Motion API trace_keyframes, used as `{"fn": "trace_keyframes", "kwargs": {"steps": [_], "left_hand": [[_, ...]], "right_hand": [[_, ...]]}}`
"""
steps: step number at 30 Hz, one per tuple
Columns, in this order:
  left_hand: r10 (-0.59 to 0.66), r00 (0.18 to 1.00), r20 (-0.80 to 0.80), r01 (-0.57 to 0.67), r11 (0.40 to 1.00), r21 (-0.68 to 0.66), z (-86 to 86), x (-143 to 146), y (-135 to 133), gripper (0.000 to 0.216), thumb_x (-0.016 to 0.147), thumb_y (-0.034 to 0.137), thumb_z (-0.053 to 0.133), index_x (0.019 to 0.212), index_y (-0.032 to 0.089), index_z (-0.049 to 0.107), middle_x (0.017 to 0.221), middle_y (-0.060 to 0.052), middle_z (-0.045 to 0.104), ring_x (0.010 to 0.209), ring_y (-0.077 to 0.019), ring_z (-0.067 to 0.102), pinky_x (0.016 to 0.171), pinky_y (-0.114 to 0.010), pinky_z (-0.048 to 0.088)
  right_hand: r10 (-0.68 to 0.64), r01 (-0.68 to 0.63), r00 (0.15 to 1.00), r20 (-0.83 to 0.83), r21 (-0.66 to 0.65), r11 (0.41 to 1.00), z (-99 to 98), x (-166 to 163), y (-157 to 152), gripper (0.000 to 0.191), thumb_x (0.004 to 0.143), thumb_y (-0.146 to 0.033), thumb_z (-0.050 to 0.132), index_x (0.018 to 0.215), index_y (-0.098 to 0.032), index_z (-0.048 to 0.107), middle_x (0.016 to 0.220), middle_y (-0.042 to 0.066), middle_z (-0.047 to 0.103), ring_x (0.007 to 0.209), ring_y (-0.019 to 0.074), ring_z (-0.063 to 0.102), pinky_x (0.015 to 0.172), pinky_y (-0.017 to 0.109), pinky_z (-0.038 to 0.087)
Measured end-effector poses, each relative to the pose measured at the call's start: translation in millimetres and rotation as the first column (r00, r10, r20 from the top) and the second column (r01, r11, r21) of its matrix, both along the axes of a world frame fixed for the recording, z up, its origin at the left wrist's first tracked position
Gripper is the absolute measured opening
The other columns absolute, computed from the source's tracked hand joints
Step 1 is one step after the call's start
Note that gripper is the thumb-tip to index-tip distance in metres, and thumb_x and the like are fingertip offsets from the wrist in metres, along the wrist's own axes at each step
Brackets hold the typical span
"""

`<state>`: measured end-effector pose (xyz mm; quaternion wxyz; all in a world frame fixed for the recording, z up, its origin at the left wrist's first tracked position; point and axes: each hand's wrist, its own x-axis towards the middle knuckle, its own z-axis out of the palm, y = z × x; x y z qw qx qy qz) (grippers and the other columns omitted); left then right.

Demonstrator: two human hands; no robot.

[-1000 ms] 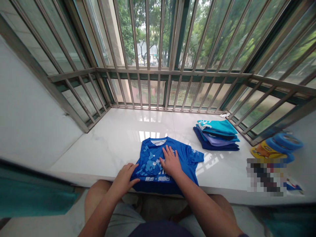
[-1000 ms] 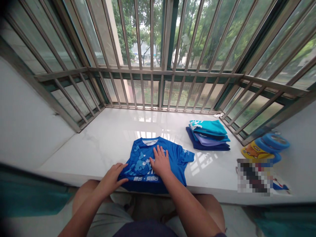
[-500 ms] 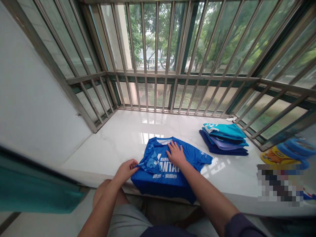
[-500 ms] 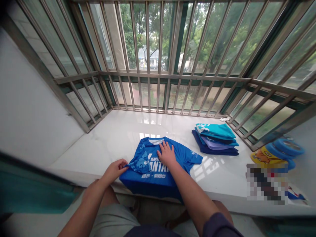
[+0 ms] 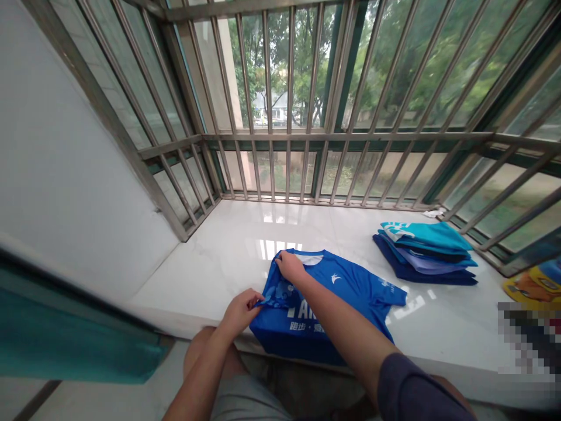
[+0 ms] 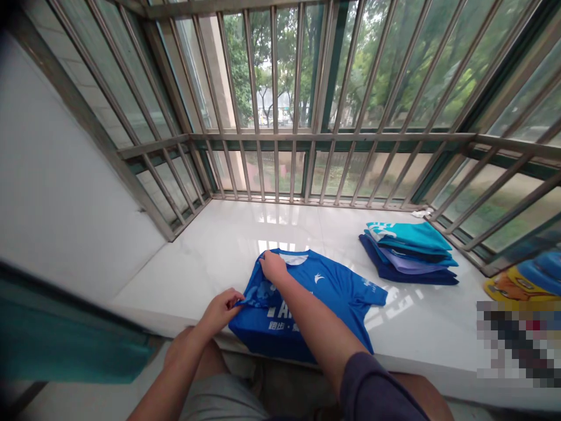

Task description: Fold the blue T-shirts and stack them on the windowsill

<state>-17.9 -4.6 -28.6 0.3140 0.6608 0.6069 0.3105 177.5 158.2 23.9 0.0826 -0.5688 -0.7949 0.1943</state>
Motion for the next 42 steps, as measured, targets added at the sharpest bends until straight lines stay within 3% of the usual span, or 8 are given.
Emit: {"fn": "trace_keyframes", "kwargs": {"steps": [8, 13, 18, 21, 24, 26, 31, 42], "left_hand": [[-0.050, 0.997, 0.057, 0.046, 0.996, 0.070, 0.6, -2, -5, 0.019, 0.076, 0.012, 0.055, 0.078, 0.020, 0.072, 0.098, -0.002, 0.058, 0.071, -0.0139, 0.056, 0.064, -0.028, 0.043], [-0.073, 0.997, 0.014, 0.072, 0.994, 0.078, 11.4, 1, -8, 0.024, 0.085, 0.016, 0.054, 0.080, 0.022, 0.076, 0.099, -0.004, 0.061, 0.084, -0.0178, 0.064, 0.074, -0.030, 0.049], [0.053, 0.998, -0.024, -0.049, 0.992, 0.117, 11.3, 2, -3, 0.031, 0.102, 0.037, 0.054, 0.082, 0.023, 0.073, 0.093, -0.005, 0.068, 0.085, -0.0208, 0.068, 0.080, -0.034, 0.056], [0.120, 0.984, -0.129, -0.083, 0.963, 0.258, 7.8, 16, 10, 0.029, 0.106, 0.031, 0.048, 0.103, 0.023, 0.076, 0.107, -0.008, 0.076, 0.102, -0.0236, 0.072, 0.095, -0.040, 0.060], [0.049, 0.942, -0.332, 0.077, 0.932, 0.355, 5.7, 44, 35, 0.039, 0.107, 0.023, 0.043, 0.131, 0.021, 0.074, 0.140, -0.013, 0.073, 0.134, -0.0264, 0.065, 0.120, -0.048, 0.049], [0.020, 0.874, -0.486, 0.136, 0.950, 0.282, 3.9, 65, 54, 0.046, 0.108, 0.027, 0.045, 0.147, 0.017, 0.067, 0.158, -0.016, 0.062, 0.149, -0.0304, 0.055, 0.129, -0.055, 0.040], [0.051, 0.745, -0.666, 0.024, 0.994, 0.103, -6.6, 91, 92, 0.067, 0.110, 0.042, 0.042, 0.168, 0.007, 0.042, 0.176, -0.019, 0.037, 0.164, -0.0361, 0.035, 0.132, -0.058, 0.032], [0.084, 0.713, -0.696, -0.058, 0.996, 0.062, -8.2, 46, 151, 0.075, 0.110, 0.054, 0.033, 0.172, 0.013, 0.034, 0.180, -0.015, 0.028, 0.167, -0.0337, 0.027, 0.134, -0.060, 0.022]], "right_hand": [[0.052, -0.052, 0.997, -0.050, -0.005, 0.999, -2.7, -19, 23, 0.028, 0.111, -0.036, 0.053, 0.123, -0.021, 0.073, 0.122, 0.010, 0.078, 0.112, 0.0236, 0.071, 0.090, 0.030, 0.047], [0.160, -0.151, 0.986, -0.054, 0.133, 0.979, 14.3, -6, -6, 0.029, 0.110, -0.031, 0.054, 0.133, -0.020, 0.069, 0.136, 0.013, 0.069, 0.127, 0.0261, 0.061, 0.104, 0.034, 0.045], [0.252, -0.245, 0.968, 0.003, 0.239, 0.940, 13.8, 51, -78, 0.031, 0.107, -0.037, 0.059, 0.132, -0.025, 0.071, 0.138, 0.013, 0.069, 0.130, 0.0302, 0.059, 0.111, 0.044, 0.045], [0.095, -0.117, 0.991, 0.094, 0.280, 0.953, -3.9, 106, -111, 0.044, 0.108, -0.043, 0.057, 0.148, -0.027, 0.064, 0.159, 0.014, 0.059, 0.151, 0.0356, 0.046, 0.125, 0.058, 0.033], [-0.131, 0.084, 0.976, 0.174, 0.251, 0.964, -23.7, 159, -120, 0.056, 0.109, -0.046, 0.052, 0.162, -0.028, 0.053, 0.174, 0.012, 0.042, 0.163, 0.0387, 0.029, 0.129, 0.067, 0.021], [-0.227, 0.181, 0.949, 0.217, 0.213, 0.960, -34.8, 186, -117, 0.063, 0.109, -0.048, 0.051, 0.169, -0.028, 0.045, 0.180, 0.010, 0.031, 0.167, 0.0391, 0.021, 0.130, 0.069, 0.017], [-0.251, 0.230, 0.943, 0.219, 0.118, 0.966, -50.0, 211, -94, 0.070, 0.111, -0.058, 0.040, 0.174, -0.028, 0.035, 0.183, 0.006, 0.021, 0.169, 0.0341, 0.015, 0.134, 0.062, 0.010], [-0.143, 0.130, 0.985, 0.094, 0.133, 0.982, -47.4, 190, -13, 0.071, 0.111, -0.058, 0.041, 0.173, -0.025, 0.035, 0.182, 0.010, 0.022, 0.169, 0.0321, 0.017, 0.135, 0.058, 0.009]]}}
